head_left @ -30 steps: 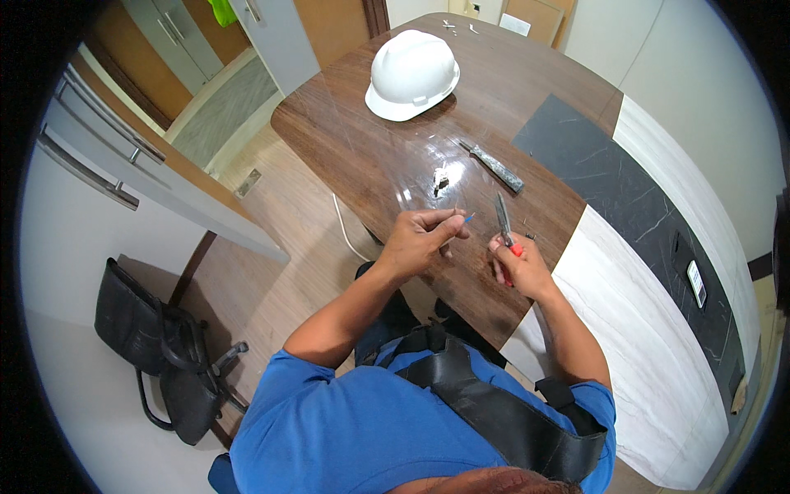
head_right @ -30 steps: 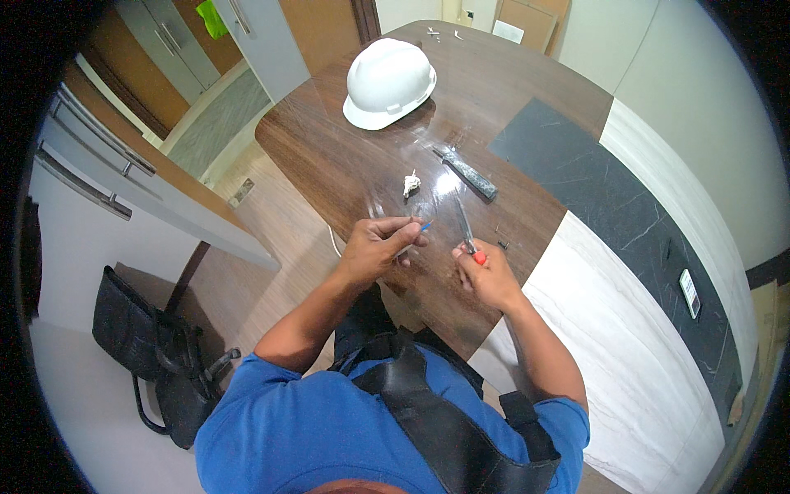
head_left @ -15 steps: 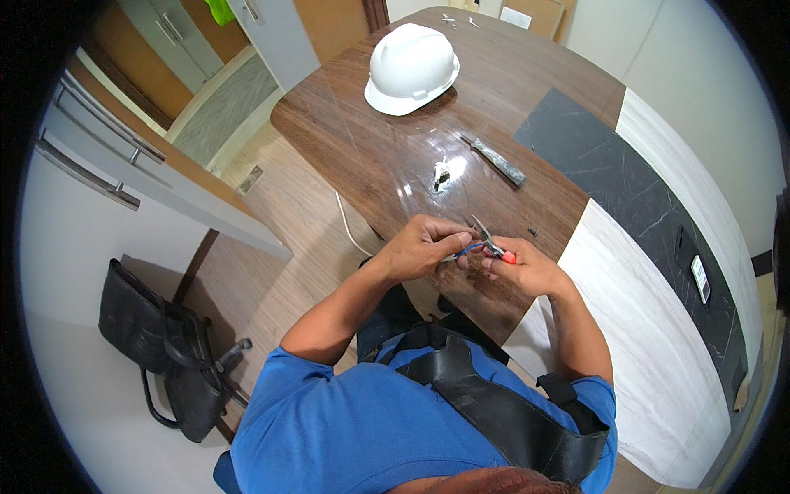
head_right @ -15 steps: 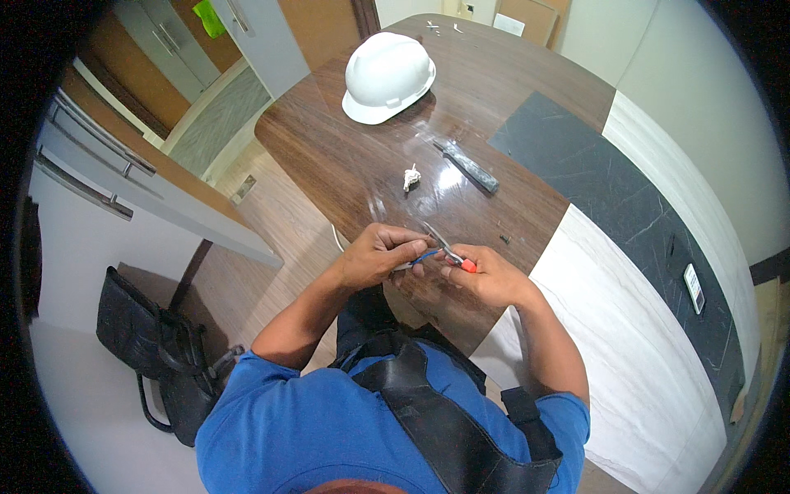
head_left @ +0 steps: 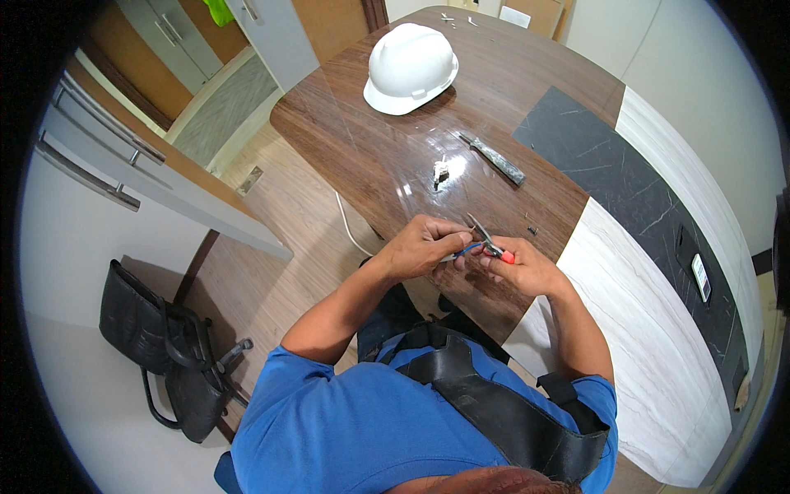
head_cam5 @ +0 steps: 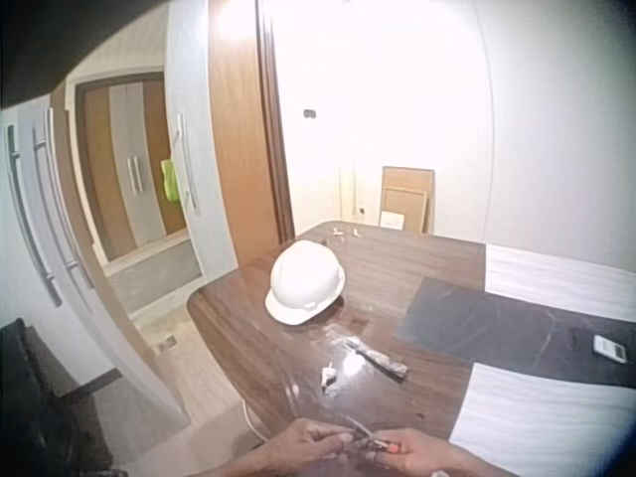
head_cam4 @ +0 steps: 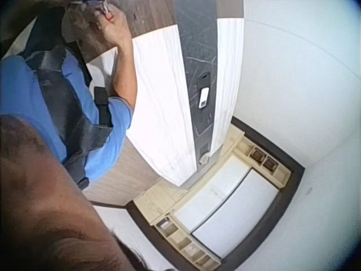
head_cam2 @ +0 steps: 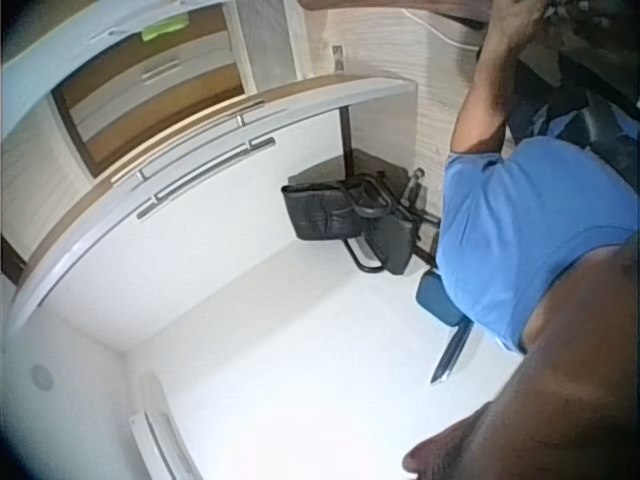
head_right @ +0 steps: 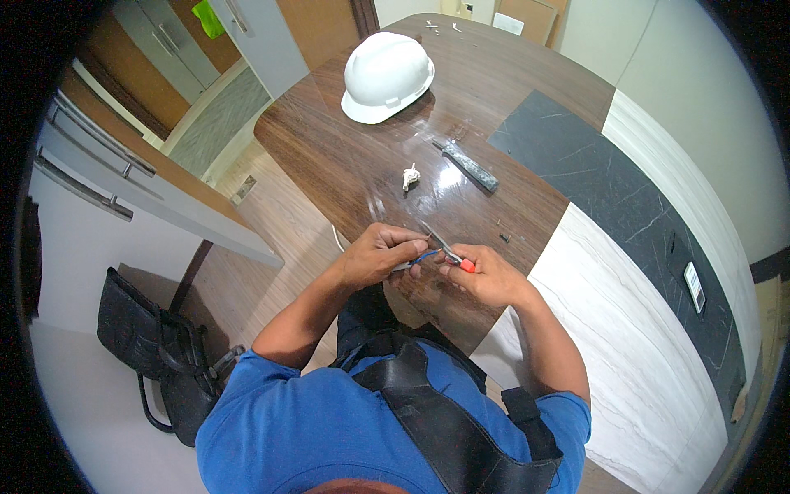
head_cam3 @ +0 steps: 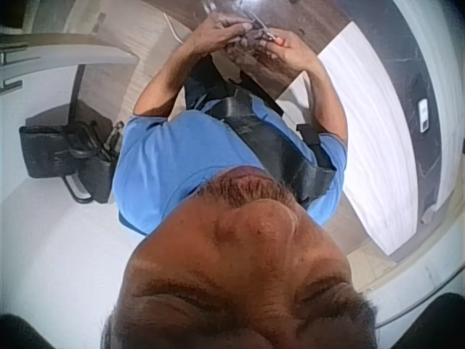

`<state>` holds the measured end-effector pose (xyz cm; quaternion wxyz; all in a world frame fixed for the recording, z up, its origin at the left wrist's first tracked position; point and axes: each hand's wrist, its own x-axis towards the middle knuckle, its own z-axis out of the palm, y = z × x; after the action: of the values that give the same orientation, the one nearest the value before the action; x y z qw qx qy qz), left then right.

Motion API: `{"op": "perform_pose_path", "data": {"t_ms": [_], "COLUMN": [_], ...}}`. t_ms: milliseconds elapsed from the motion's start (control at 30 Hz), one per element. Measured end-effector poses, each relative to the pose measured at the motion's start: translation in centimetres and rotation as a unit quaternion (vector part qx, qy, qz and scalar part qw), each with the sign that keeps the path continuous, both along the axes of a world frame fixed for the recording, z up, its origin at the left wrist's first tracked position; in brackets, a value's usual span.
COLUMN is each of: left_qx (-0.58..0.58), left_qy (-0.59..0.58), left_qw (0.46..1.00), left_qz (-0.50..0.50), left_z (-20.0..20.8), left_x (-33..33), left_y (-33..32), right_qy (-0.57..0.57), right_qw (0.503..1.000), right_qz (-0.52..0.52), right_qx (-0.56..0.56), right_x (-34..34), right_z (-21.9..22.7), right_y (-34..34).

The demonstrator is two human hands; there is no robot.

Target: The person uses a screwdriver to tighten screws on a small electrical connector attached to a white cable. They then use pliers to strip the insulation from a blue wire and insert it into the connector, securing it with the screwdriver.

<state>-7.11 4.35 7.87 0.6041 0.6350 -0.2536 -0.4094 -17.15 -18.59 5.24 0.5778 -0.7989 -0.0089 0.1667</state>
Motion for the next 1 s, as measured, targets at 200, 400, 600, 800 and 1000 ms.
{"op": "perform_pose_path", "data": {"t_ms": [200,400,600,800,1000], "left_qx": [0.009,0.018,0.040,-0.003,-0.046], "left_qy": [-0.009,-0.011,-0.075,0.008,0.115], "left_qw": [1.000,1.000,0.996,0.999,0.991], "left_qz": [-0.005,-0.015,0.020,0.033,0.047], "left_z": [-0.4,-1.1,-1.5,-2.7,-3.1], "left_x": [0.2,0.4,1.7,1.4,1.1], "left_y": [-0.1,0.0,-0.2,0.0,-0.2], "right_qy": [-0.050,-0.074,-0.067,0.009,-0.121], "right_qw": [0.999,0.996,0.997,0.990,0.836], "right_qz": [-0.001,0.005,-0.042,-0.137,-0.303], "right_qx": [-0.021,-0.040,-0.024,0.042,-0.441], "right_x": [0.2,0.2,0.2,0.6,0.2], "right_z": [-0.9,-1.4,-2.3,0.3,0.5], "right_y": [-0.1,-0.3,0.2,-2.5,-5.2]}}
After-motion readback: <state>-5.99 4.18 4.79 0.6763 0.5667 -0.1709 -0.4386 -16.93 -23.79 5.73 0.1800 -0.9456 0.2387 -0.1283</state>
